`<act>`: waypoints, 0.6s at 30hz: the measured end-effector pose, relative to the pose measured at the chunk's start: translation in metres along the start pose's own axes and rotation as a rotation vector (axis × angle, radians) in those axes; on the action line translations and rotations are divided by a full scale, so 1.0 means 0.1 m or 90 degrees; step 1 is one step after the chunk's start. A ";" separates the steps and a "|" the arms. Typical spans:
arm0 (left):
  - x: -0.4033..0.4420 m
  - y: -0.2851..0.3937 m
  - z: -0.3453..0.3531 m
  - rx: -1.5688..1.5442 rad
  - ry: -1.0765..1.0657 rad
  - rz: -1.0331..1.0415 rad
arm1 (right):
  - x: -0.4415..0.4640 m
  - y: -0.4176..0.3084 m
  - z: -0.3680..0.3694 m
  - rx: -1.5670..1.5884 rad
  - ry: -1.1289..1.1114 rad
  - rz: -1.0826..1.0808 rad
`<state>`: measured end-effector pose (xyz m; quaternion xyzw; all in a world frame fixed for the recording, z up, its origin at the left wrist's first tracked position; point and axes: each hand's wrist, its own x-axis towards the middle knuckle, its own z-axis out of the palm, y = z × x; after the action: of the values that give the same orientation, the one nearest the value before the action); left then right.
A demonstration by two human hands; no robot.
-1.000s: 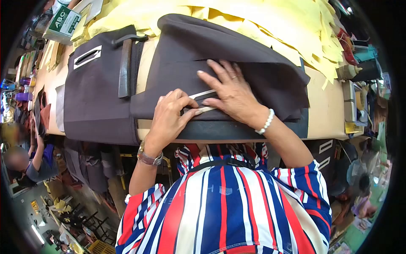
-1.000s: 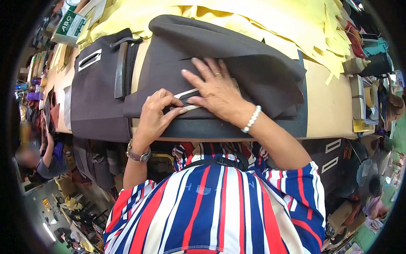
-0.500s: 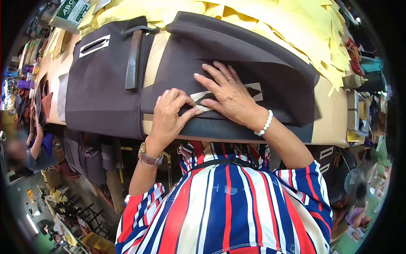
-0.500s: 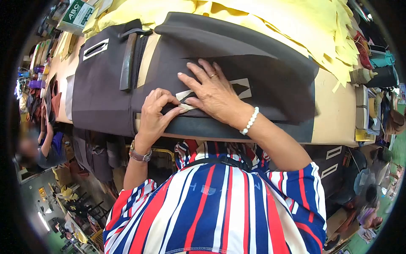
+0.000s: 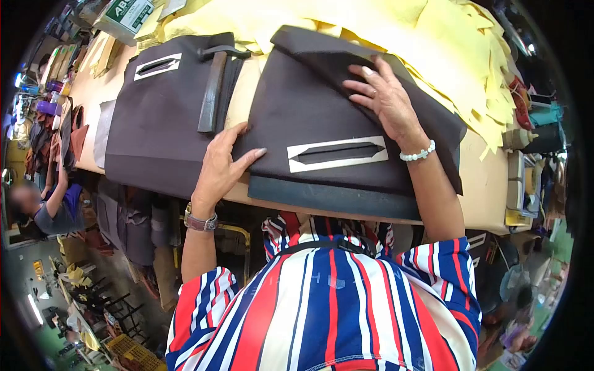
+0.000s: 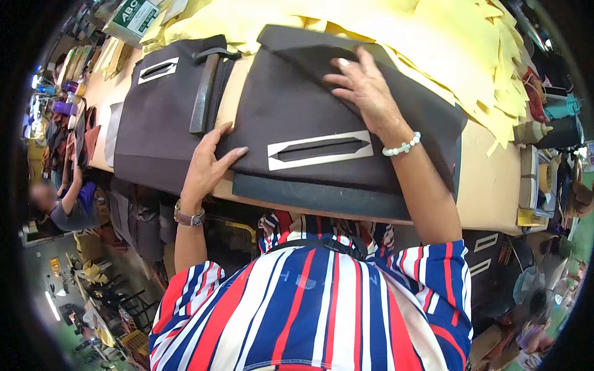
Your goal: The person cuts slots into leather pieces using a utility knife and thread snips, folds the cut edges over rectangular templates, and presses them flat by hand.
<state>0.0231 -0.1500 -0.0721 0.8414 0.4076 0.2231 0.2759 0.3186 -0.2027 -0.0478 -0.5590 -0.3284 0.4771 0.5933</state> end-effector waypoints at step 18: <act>-1.69 -0.15 -2.19 -0.031 0.836 -0.169 | -0.80 -0.30 1.31 -0.328 -0.699 -0.391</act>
<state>-0.2128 -0.2173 0.0566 0.4673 0.5856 0.6623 0.0146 0.1769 -0.2295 0.0135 -0.2403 -0.8290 0.4085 0.2970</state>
